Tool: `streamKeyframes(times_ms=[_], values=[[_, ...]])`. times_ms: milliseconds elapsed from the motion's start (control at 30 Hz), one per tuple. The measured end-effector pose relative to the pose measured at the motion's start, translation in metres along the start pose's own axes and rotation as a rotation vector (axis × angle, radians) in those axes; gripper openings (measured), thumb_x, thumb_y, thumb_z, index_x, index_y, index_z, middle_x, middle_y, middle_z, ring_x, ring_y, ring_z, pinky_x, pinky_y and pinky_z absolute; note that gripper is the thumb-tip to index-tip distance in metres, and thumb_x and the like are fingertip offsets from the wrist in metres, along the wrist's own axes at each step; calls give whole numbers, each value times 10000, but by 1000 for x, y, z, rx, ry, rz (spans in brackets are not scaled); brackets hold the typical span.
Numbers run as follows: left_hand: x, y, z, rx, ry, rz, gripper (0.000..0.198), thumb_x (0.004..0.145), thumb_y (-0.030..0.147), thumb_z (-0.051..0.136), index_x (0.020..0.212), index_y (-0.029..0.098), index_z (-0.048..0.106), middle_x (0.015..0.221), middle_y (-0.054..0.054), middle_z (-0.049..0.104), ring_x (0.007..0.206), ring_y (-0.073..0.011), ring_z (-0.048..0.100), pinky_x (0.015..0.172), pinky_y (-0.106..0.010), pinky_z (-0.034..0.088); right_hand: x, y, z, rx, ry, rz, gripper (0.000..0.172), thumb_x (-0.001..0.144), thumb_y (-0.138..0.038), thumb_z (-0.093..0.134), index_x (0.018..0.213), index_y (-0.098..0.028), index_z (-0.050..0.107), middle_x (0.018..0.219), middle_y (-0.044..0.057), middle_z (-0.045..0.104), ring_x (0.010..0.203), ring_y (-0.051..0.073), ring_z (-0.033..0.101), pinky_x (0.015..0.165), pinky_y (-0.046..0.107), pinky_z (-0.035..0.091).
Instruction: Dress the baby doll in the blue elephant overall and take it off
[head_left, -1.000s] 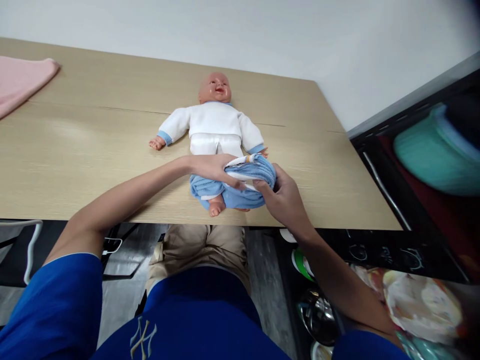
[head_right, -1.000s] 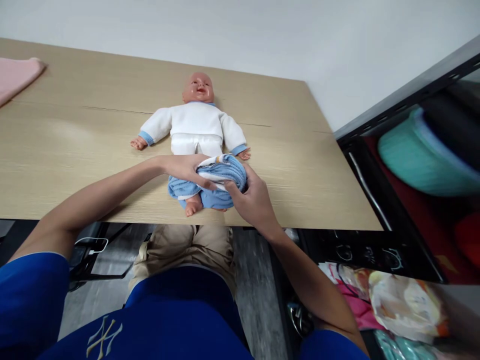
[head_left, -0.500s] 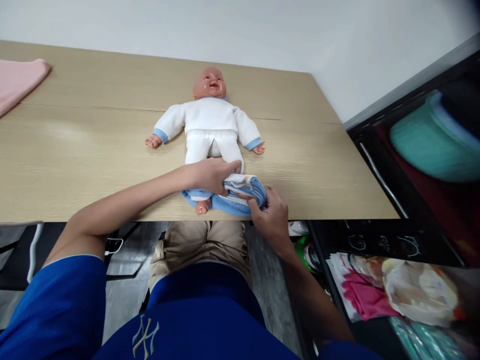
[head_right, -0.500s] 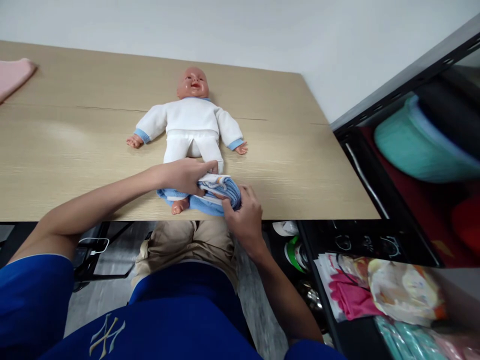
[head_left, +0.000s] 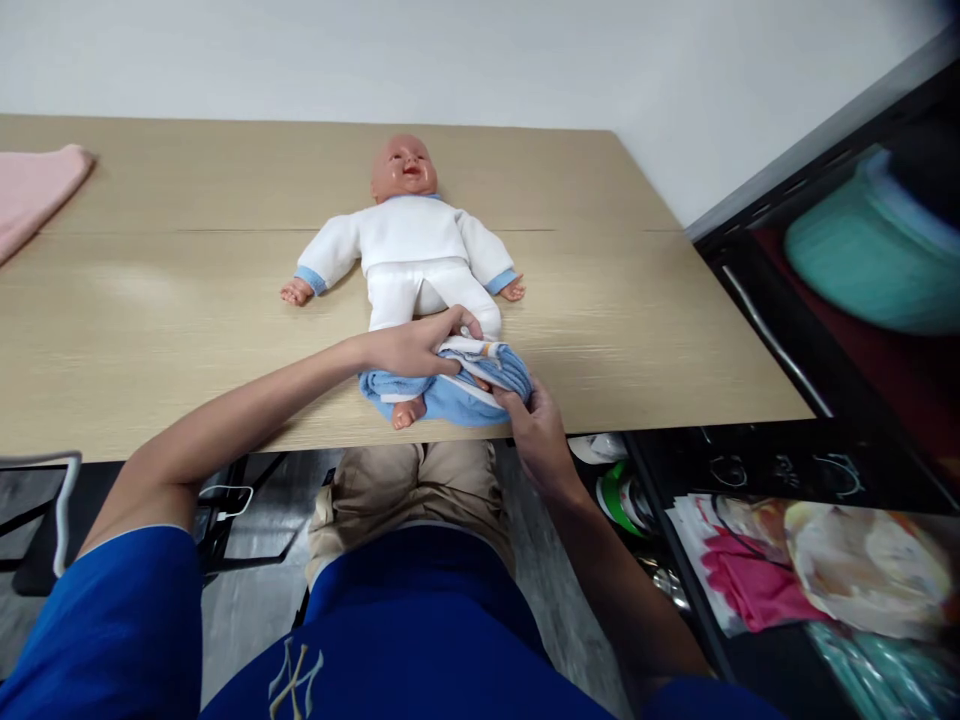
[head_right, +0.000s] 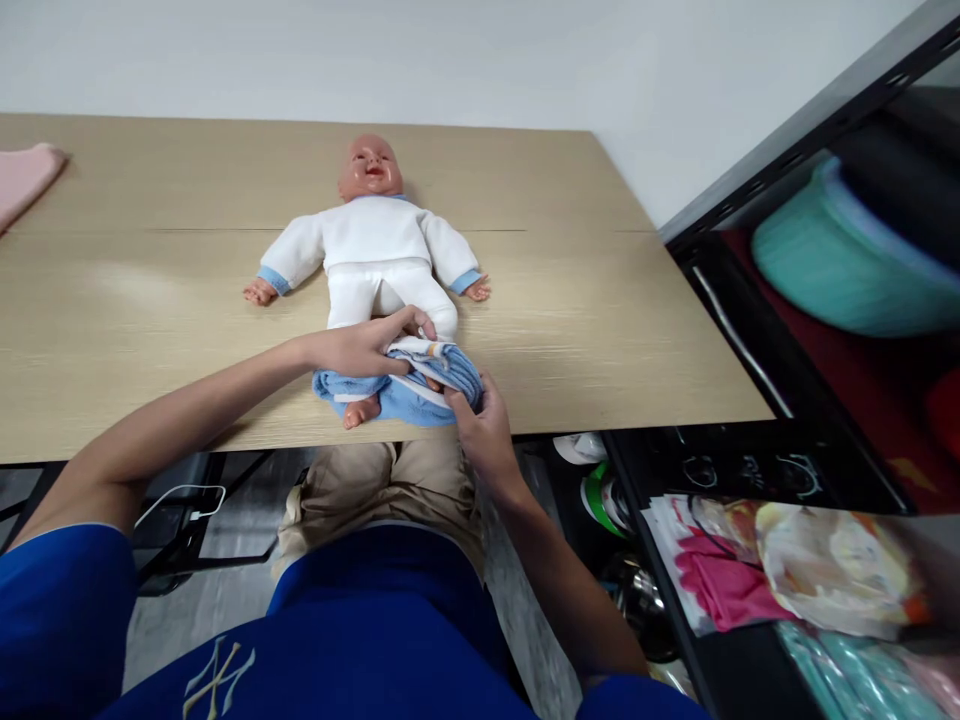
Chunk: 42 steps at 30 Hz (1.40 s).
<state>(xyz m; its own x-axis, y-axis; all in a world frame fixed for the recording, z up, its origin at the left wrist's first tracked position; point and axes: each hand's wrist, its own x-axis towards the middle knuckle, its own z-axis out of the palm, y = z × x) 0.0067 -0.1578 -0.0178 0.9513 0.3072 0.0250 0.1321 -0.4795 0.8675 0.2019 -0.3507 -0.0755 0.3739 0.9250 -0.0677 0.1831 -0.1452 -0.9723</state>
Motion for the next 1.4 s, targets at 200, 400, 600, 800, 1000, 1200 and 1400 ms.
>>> streamKeyframes(times_ms=[200,400,600,800,1000,1200,1400], values=[[2,-1,-3,-72,46,47,560,905,386,731,1412,236,546,1452,-153,696,1420,-317,684,1256,-458,552,5,5,10,85,-15,31,573,1001,-589,721,1451,-248,624,1385,137,812,1256,323,788,1112,488,668],[-2,-1,-9,-54,6,106,655,830,316,808,1413,239,520,1422,-155,671,1417,-327,673,1219,-457,558,7,-1,13,146,30,-47,776,902,-502,843,1566,-267,516,1484,149,780,1311,309,792,1202,481,640],[-3,2,-9,-42,98,68,590,832,365,864,1330,216,586,1168,-76,727,1086,-278,713,969,-387,567,21,-5,6,115,46,-239,566,961,-458,822,1462,-254,653,1338,111,812,1250,309,788,1167,474,638],[-2,8,-29,-9,35,116,278,878,360,868,1061,181,758,955,-22,743,877,-205,657,813,-310,490,64,-3,-30,-68,-163,-437,293,977,-529,899,1120,-278,854,1249,85,825,1252,343,763,1169,511,625],[-2,8,-32,34,-25,74,401,902,531,940,997,197,741,903,0,698,845,-200,628,777,-318,443,105,-27,-60,-132,-606,-276,558,912,-633,1007,1368,-338,880,1400,67,866,1343,412,783,1188,576,627],[-2,7,-24,129,33,44,670,784,715,1021,1053,226,650,976,-7,662,920,-246,631,821,-349,465,124,-37,-59,-174,-609,-487,507,871,-684,1018,1127,-289,826,1131,56,816,1110,334,746,1057,490,603],[-24,28,-22,267,174,-31,650,1011,806,788,1244,212,661,1151,-103,749,1022,-313,700,896,-406,521,139,-42,-52,56,-569,-439,494,1018,-762,848,1015,-277,754,900,4,657,821,219,607,778,363,528]])
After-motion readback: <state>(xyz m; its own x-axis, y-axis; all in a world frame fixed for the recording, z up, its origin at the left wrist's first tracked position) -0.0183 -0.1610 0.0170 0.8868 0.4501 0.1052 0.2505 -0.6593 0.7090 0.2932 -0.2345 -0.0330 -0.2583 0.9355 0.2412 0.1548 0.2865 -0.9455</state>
